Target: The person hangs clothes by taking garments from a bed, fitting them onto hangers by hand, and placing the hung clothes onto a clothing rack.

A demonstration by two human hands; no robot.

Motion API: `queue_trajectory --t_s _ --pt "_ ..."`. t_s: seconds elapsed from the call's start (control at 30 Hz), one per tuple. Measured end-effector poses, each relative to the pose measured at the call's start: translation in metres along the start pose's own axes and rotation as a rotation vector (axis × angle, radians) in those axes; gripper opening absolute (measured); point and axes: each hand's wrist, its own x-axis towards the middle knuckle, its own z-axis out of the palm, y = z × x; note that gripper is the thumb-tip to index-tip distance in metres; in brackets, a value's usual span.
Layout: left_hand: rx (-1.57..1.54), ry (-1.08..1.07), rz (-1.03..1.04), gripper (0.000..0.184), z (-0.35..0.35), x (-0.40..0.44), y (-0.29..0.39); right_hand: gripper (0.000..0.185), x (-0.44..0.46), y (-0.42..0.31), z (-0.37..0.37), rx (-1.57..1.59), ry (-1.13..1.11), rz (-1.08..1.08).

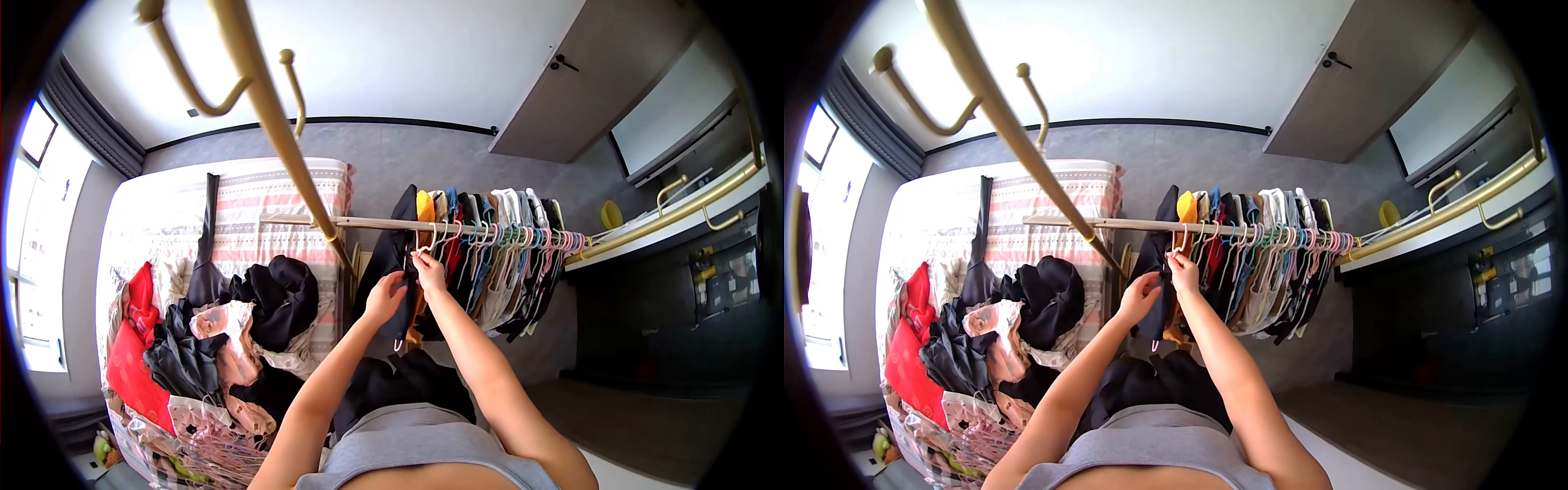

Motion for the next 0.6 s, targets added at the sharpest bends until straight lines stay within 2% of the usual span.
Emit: queue_trajectory --t_s 0.13,0.23,0.3,0.4,0.43,0.6 --pt "0.192 -0.008 -0.002 0.041 0.029 0.031 0.022 0.019 0.038 0.000 -0.010 0.056 -0.102 0.044" --pt "0.367 0.086 0.072 0.041 0.055 0.053 0.003 0.024 0.060 0.006 -0.023 0.132 -0.196 0.111" --pt "0.425 -0.009 -0.048 0.045 0.069 0.063 -0.014 0.035 0.074 0.020 -0.034 0.120 -0.325 0.135" --pt "0.509 -0.074 -0.128 0.052 0.084 0.068 -0.028 0.045 0.061 0.009 -0.048 0.108 -0.316 0.160" --pt "0.512 -0.038 -0.100 0.054 0.091 0.072 -0.039 0.045 0.058 0.009 -0.057 0.114 -0.300 0.159" --pt "0.571 -0.069 -0.164 0.055 0.125 0.084 -0.033 0.041 0.051 0.014 -0.104 0.004 -0.268 0.162"
